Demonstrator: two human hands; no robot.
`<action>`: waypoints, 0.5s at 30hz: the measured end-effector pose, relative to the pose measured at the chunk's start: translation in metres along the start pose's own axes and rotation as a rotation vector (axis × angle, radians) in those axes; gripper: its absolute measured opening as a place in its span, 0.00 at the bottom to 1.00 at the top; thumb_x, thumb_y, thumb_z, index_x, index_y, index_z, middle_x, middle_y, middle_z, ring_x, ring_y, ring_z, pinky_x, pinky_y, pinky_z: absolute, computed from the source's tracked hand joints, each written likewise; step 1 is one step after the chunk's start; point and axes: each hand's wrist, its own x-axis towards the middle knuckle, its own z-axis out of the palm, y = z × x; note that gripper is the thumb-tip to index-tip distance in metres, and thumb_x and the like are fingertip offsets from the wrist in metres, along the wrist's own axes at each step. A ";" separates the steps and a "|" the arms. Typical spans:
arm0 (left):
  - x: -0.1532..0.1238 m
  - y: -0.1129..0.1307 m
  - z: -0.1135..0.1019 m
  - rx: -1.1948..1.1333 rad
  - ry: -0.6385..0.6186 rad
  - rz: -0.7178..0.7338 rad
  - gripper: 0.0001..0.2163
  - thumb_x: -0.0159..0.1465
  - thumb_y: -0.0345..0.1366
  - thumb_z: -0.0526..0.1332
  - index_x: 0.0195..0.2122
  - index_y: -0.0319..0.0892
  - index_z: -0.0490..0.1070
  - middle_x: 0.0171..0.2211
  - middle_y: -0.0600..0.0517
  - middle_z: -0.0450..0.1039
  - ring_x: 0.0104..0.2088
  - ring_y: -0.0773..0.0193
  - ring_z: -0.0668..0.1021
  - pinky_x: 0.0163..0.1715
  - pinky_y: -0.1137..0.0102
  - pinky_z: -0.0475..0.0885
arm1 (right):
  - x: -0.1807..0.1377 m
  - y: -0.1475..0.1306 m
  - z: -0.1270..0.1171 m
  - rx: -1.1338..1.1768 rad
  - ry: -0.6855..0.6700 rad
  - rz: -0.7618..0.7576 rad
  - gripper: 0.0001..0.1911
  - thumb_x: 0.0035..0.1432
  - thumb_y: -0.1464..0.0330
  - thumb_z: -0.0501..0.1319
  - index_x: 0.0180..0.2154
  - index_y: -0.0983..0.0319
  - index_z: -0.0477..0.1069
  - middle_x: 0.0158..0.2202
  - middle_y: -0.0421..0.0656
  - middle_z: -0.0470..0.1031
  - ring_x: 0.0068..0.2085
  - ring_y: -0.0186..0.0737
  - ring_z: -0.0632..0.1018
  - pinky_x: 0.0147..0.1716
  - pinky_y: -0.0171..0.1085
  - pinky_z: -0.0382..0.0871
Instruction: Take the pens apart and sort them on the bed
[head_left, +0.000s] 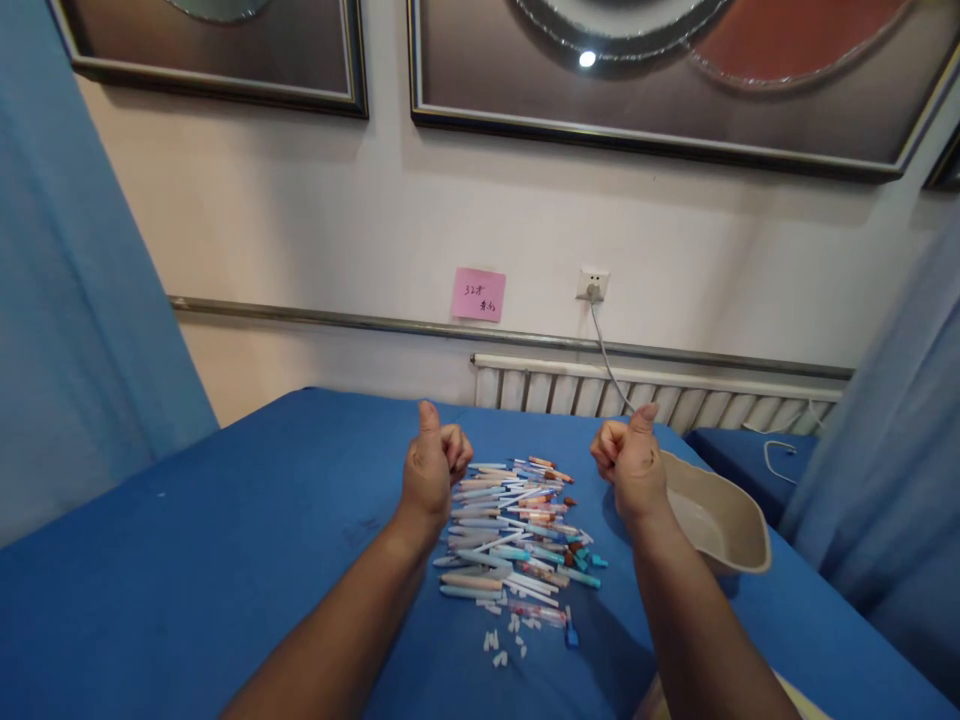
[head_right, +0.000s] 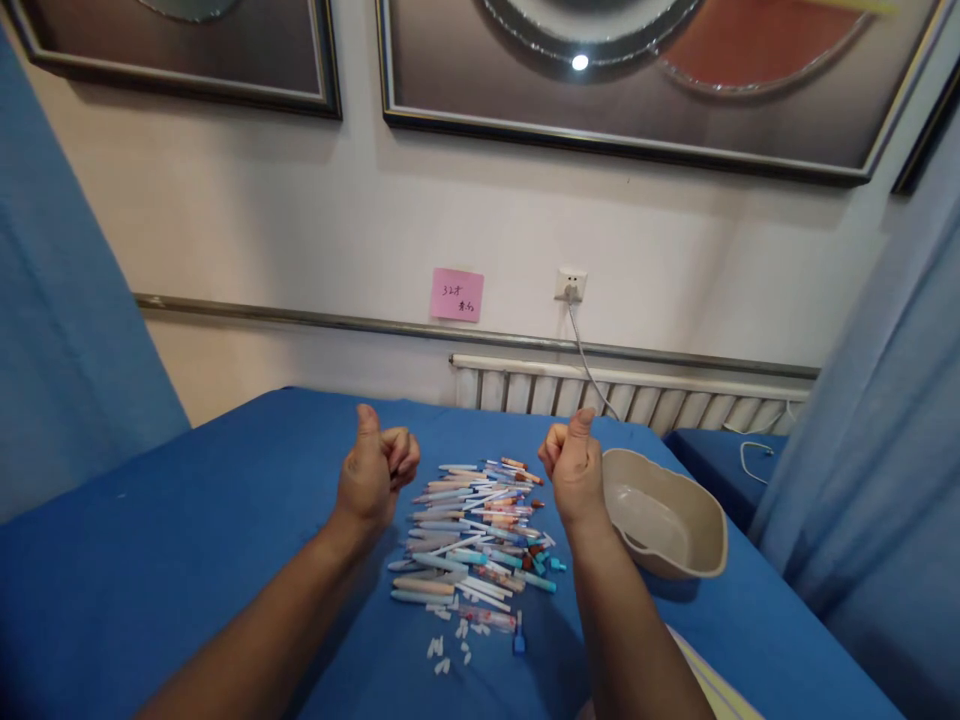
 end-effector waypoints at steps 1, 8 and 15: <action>0.000 0.000 0.001 0.001 -0.004 0.004 0.30 0.60 0.61 0.41 0.11 0.42 0.49 0.10 0.58 0.51 0.12 0.74 0.52 0.12 0.75 0.45 | 0.000 -0.001 0.000 -0.010 0.000 -0.006 0.34 0.56 0.42 0.32 0.14 0.59 0.50 0.12 0.35 0.52 0.14 0.28 0.54 0.13 0.31 0.44; -0.001 -0.003 0.005 0.025 0.022 0.007 0.29 0.61 0.59 0.43 0.11 0.43 0.49 0.11 0.58 0.51 0.12 0.74 0.53 0.12 0.75 0.45 | -0.002 -0.007 0.001 -0.020 0.011 -0.043 0.34 0.58 0.44 0.33 0.14 0.60 0.52 0.12 0.36 0.54 0.14 0.28 0.56 0.14 0.31 0.46; -0.016 -0.036 -0.001 0.386 0.106 -0.014 0.21 0.59 0.49 0.54 0.15 0.42 0.58 0.13 0.59 0.56 0.15 0.72 0.59 0.17 0.76 0.55 | -0.021 -0.005 0.024 -0.183 0.007 -0.026 0.34 0.59 0.45 0.36 0.19 0.62 0.62 0.16 0.39 0.63 0.18 0.31 0.64 0.19 0.32 0.54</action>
